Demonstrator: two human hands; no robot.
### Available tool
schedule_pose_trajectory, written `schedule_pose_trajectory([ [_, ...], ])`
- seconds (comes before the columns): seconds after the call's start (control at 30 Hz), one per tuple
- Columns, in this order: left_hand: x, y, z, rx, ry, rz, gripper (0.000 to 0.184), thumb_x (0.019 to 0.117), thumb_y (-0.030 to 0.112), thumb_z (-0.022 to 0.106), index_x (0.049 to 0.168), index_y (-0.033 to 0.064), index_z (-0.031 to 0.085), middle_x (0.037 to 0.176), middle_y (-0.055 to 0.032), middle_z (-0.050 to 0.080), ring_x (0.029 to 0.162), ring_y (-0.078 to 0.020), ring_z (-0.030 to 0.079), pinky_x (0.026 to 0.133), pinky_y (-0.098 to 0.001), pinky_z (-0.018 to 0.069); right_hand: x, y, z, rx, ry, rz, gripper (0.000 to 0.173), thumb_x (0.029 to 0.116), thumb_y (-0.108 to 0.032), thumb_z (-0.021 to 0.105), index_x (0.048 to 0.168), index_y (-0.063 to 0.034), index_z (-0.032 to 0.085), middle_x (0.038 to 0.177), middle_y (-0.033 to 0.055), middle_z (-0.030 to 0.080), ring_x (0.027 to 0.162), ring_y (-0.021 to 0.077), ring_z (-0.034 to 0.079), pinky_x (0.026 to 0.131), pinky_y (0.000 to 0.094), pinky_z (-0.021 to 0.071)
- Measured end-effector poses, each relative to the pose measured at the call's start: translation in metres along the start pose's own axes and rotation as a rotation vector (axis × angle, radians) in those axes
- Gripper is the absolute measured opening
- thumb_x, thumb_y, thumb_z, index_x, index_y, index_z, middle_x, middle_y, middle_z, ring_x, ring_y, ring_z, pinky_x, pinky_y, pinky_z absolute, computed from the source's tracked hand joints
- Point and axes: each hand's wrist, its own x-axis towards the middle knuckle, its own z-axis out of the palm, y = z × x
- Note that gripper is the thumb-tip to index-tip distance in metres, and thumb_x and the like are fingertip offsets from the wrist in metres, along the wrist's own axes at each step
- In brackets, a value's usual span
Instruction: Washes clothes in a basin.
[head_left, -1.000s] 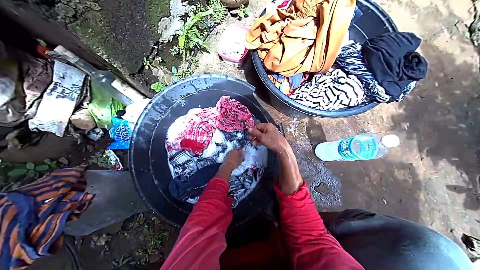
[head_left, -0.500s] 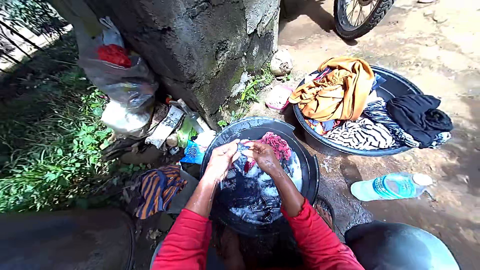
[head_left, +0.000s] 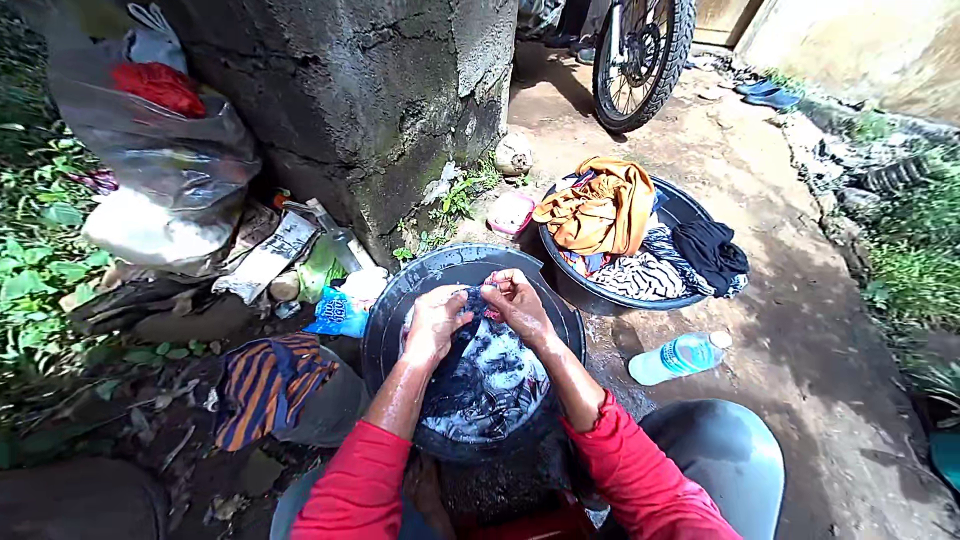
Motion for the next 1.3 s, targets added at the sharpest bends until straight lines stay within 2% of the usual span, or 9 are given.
schedule_pose_trajectory([
  [0.07,0.000,-0.003,0.003,0.021,-0.043,0.023,0.013,0.1015,0.000,0.056,0.109,-0.0036,0.066,0.101,-0.0099,0.069,0.086,-0.0137,0.067,0.077,-0.0299,0.0582,-0.002,-0.004,0.005,-0.047,-0.013,0.051,0.050,0.0912,-0.014,0.077,0.131,0.0008,0.051,0.099,0.0145,0.064,0.077,0.0176,0.065,0.071,0.0343,0.0575],
  [0.23,-0.005,0.007,0.005,-0.001,-0.076,0.038,0.014,0.1029,0.000,0.054,0.109,-0.0035,0.066,0.102,-0.0112,0.068,0.089,-0.0157,0.067,0.079,-0.0313,0.0585,0.000,-0.001,-0.006,-0.137,-0.012,0.040,0.040,0.0914,0.007,0.059,0.131,0.0033,0.057,0.107,0.0169,0.071,0.094,0.0193,0.069,0.084,0.0376,0.0566],
  [0.37,-0.009,0.022,0.004,0.013,-0.040,0.052,0.015,0.1036,0.002,0.054,0.108,-0.0007,0.067,0.095,-0.0076,0.068,0.082,-0.0138,0.066,0.073,-0.0293,0.0578,-0.002,-0.003,-0.028,0.180,-0.060,0.124,0.015,0.0994,0.004,0.059,0.113,0.0074,0.063,0.092,0.0108,0.070,0.074,0.0125,0.068,0.069,0.0279,0.0593],
  [0.53,-0.004,0.011,0.003,0.117,-0.005,0.079,0.011,0.0993,0.002,0.061,0.100,0.0017,0.071,0.082,-0.0010,0.068,0.067,-0.0054,0.057,0.063,-0.0215,0.0478,-0.006,-0.002,-0.055,0.166,-0.041,0.101,0.005,0.0982,0.002,0.062,0.097,0.0035,0.066,0.075,0.0029,0.068,0.060,0.0070,0.062,0.061,0.0233,0.0554],
  [0.7,-0.001,-0.005,0.009,0.102,-0.065,0.047,0.013,0.1011,0.005,0.059,0.105,-0.0004,0.070,0.091,-0.0057,0.069,0.078,-0.0101,0.063,0.074,-0.0280,0.0537,-0.010,0.003,-0.065,0.239,0.014,0.147,0.005,0.1013,0.002,0.057,0.098,0.0022,0.061,0.077,0.0050,0.067,0.063,0.0115,0.067,0.064,0.0280,0.0606],
  [0.9,-0.004,-0.025,0.018,-0.041,-0.028,-0.132,0.012,0.1016,0.005,0.056,0.108,0.0026,0.066,0.095,-0.0046,0.068,0.077,-0.0122,0.065,0.072,-0.0296,0.0560,-0.027,0.017,-0.066,0.151,0.124,0.119,0.023,0.0962,0.001,0.065,0.118,-0.0035,0.057,0.073,0.0006,0.058,0.056,0.0049,0.050,0.055,0.0225,0.0456],
  [0.97,-0.005,-0.036,0.024,-0.021,-0.015,-0.205,0.011,0.1012,0.004,0.056,0.108,0.0036,0.064,0.092,-0.0045,0.067,0.074,-0.0122,0.064,0.068,-0.0295,0.0564,-0.036,0.031,-0.076,0.113,0.096,0.135,0.019,0.0973,-0.002,0.065,0.115,-0.0052,0.059,0.073,0.0003,0.055,0.058,0.0054,0.048,0.055,0.0226,0.0441],
  [1.2,-0.005,-0.052,0.032,0.167,-0.186,-0.294,0.017,0.1012,0.003,0.057,0.115,-0.0023,0.065,0.103,-0.0113,0.066,0.085,-0.0152,0.063,0.078,-0.0313,0.0541,-0.033,0.064,-0.098,0.036,0.053,0.261,0.018,0.0967,0.002,0.064,0.114,0.0029,0.059,0.083,0.0049,0.063,0.068,0.0087,0.059,0.065,0.0262,0.0524],
  [1.3,-0.006,-0.053,0.037,0.243,-0.268,-0.276,0.016,0.1014,0.004,0.057,0.113,-0.0011,0.066,0.099,-0.0075,0.064,0.079,-0.0110,0.059,0.072,-0.0278,0.0510,-0.033,0.066,-0.105,0.015,0.022,0.261,0.019,0.0969,0.002,0.062,0.115,0.0038,0.059,0.087,0.0054,0.063,0.072,0.0092,0.061,0.068,0.0268,0.0538],
])
